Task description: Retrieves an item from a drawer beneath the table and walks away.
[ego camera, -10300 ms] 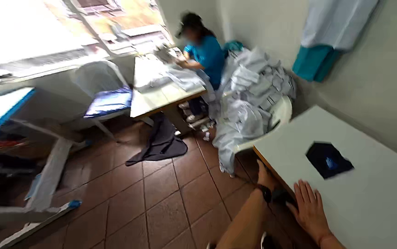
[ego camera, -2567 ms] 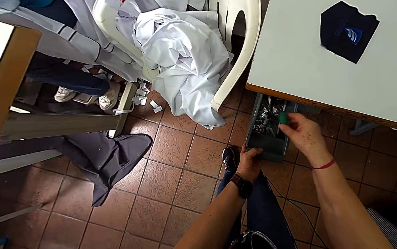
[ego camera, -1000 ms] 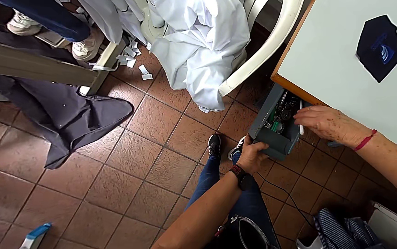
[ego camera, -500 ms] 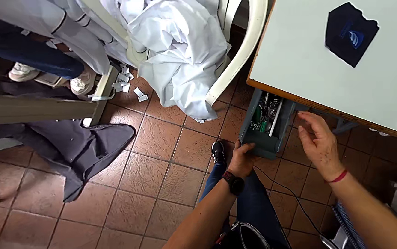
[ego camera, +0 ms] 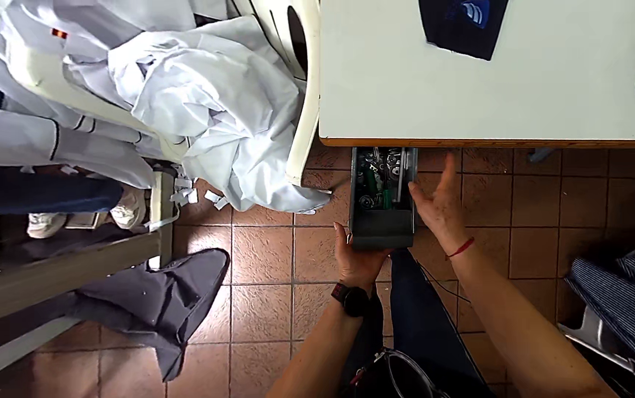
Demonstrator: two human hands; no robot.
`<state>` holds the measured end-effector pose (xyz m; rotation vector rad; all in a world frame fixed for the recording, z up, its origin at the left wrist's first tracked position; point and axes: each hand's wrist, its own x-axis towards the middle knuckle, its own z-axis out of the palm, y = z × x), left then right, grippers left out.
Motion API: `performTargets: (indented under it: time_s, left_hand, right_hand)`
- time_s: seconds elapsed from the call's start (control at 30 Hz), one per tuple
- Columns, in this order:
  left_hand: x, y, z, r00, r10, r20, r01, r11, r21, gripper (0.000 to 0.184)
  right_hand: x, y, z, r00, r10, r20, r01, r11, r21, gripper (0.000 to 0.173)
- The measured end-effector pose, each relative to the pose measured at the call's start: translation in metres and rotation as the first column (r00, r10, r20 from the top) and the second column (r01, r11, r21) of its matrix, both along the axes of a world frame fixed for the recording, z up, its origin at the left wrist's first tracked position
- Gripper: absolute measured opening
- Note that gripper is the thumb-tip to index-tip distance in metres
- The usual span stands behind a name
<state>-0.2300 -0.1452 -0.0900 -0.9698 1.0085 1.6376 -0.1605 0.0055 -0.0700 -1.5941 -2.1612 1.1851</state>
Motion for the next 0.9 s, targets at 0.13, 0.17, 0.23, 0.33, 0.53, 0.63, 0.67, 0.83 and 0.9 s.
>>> performTargets:
  time_s: [0.13, 0.17, 0.23, 0.33, 0.53, 0.63, 0.67, 0.83, 0.9]
  left_hand:
    - [-0.001, 0.003, 0.002, 0.999, 0.032, 0.013, -0.032, 0.999, -0.016, 0.094]
    - [-0.001, 0.004, 0.003, 0.999, 0.038, 0.016, -0.038, 0.999, -0.023, 0.096]
    - [0.000, 0.006, 0.005, 0.998, 0.062, 0.015, -0.061, 0.997, -0.036, 0.093]
    - [0.001, 0.008, 0.004, 0.992, 0.120, 0.024, -0.119, 0.993, -0.022, 0.073]
    - [-0.015, 0.032, 0.009, 0.992, 0.125, -0.020, -0.124, 0.991, 0.057, 0.073]
    - [-0.037, 0.060, 0.006, 0.988, 0.064, -0.138, -0.040, 0.985, 0.170, 0.090]
    - [-0.045, 0.073, 0.004, 0.981, 0.066, -0.185, -0.028, 0.979, 0.200, 0.091]
    - [-0.078, 0.132, -0.002, 0.959, 0.184, -0.215, -0.126, 0.958, 0.259, 0.075]
    - [-0.084, 0.143, -0.002, 0.952, 0.218, -0.216, -0.170, 0.961, 0.217, 0.069]
  right_hand:
    - [0.025, -0.025, 0.003, 0.989, -0.075, -0.124, 0.051, 0.981, -0.187, 0.085]
    - [0.029, -0.038, 0.006, 0.974, -0.155, -0.166, 0.084, 0.925, -0.371, 0.084]
    - [0.030, -0.065, 0.006, 0.880, -0.437, -0.186, 0.177, 0.665, -0.725, 0.071]
    - [0.028, -0.080, 0.006, 0.717, -0.664, -0.211, 0.141, 0.434, -0.890, 0.053]
    - [0.014, -0.058, 0.018, 0.670, -0.656, -0.349, 0.045, 0.505, -0.862, 0.054]
    - [-0.005, -0.034, 0.018, 0.684, -0.576, -0.448, 0.027, 0.634, -0.773, 0.055]
    - [-0.017, -0.025, 0.014, 0.646, -0.598, -0.475, 0.040, 0.648, -0.761, 0.057]
    - [-0.051, 0.005, 0.002, 0.499, -0.665, -0.556, 0.049, 0.662, -0.748, 0.082]
    - [-0.043, 0.002, -0.002, 0.538, -0.619, -0.572, 0.012, 0.684, -0.730, 0.088]
